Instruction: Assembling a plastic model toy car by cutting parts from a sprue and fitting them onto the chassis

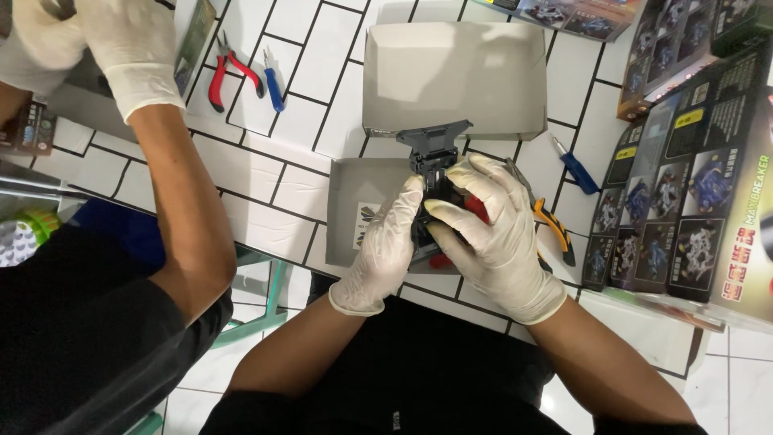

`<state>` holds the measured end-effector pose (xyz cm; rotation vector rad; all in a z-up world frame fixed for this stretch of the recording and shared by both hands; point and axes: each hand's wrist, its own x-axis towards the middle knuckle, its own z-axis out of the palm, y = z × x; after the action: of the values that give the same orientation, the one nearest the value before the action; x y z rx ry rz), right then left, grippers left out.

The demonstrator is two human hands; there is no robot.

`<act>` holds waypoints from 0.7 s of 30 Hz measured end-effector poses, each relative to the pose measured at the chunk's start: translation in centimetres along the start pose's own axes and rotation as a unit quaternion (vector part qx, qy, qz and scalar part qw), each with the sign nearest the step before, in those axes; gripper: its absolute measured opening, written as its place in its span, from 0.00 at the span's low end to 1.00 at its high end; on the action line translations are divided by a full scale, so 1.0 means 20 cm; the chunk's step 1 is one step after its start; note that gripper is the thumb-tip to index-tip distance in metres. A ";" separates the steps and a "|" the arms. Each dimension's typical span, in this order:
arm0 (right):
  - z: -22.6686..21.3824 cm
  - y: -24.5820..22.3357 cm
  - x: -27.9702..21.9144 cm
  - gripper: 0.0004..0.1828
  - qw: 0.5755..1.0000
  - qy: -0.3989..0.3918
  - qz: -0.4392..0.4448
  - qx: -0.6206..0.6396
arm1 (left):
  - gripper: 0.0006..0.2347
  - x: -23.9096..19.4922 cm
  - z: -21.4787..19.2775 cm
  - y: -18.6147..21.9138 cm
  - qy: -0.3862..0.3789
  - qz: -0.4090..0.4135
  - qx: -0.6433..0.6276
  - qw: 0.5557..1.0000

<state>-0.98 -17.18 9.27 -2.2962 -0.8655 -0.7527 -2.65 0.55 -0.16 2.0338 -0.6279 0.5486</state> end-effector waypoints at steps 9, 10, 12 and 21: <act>0.01 0.01 -0.02 0.14 1.000 0.002 0.008 -0.019 | 0.16 0.02 -0.01 0.03 -0.006 -0.001 0.000 1.000; 0.01 0.01 -0.02 0.14 1.000 0.002 0.007 -0.019 | 0.16 0.01 -0.01 0.03 -0.006 -0.001 0.000 1.000; 0.01 0.01 -0.01 0.10 0.999 0.021 -0.023 -0.020 | 0.16 -0.01 0.00 0.02 -0.036 -0.090 -0.103 0.990; 0.07 0.06 -0.02 0.10 0.998 0.006 0.001 0.060 | 0.17 0.09 -0.01 0.07 -0.040 -0.190 -0.120 0.974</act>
<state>0.06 -17.15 7.74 -2.1852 -0.8787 -0.6928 -2.20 -0.39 1.94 1.8875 -0.3185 0.1563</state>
